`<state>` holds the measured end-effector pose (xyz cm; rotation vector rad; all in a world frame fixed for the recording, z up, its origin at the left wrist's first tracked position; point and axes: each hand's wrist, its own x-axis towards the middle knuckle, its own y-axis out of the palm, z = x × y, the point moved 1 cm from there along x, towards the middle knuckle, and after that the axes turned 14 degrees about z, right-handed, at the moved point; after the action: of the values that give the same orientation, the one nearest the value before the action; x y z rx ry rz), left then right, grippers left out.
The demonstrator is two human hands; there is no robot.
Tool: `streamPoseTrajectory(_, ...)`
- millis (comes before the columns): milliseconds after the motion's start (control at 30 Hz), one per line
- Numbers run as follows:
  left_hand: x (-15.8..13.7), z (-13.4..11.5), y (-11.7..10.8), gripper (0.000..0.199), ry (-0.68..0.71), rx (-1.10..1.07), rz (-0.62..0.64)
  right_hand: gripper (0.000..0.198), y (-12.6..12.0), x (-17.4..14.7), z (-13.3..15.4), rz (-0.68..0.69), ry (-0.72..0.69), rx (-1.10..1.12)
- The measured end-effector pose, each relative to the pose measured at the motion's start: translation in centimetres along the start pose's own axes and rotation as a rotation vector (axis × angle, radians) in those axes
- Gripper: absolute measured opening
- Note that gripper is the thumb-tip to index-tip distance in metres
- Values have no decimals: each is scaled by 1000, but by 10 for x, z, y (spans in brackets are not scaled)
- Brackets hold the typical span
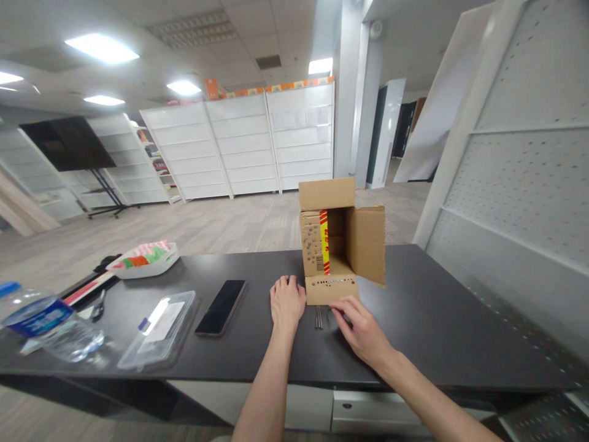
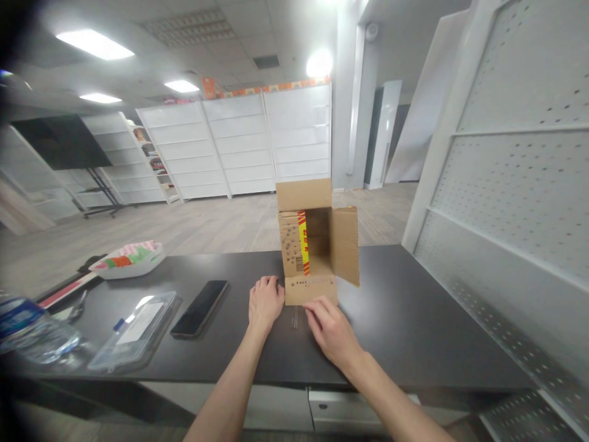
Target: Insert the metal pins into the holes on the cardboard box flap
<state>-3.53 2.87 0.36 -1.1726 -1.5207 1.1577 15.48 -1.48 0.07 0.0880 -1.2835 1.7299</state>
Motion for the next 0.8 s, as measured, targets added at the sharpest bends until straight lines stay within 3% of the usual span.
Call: streamPoseTrajectory(800, -3, -1, -2, 29, 10, 17, -5, 16, 11, -2, 2, 288, -49, -119)
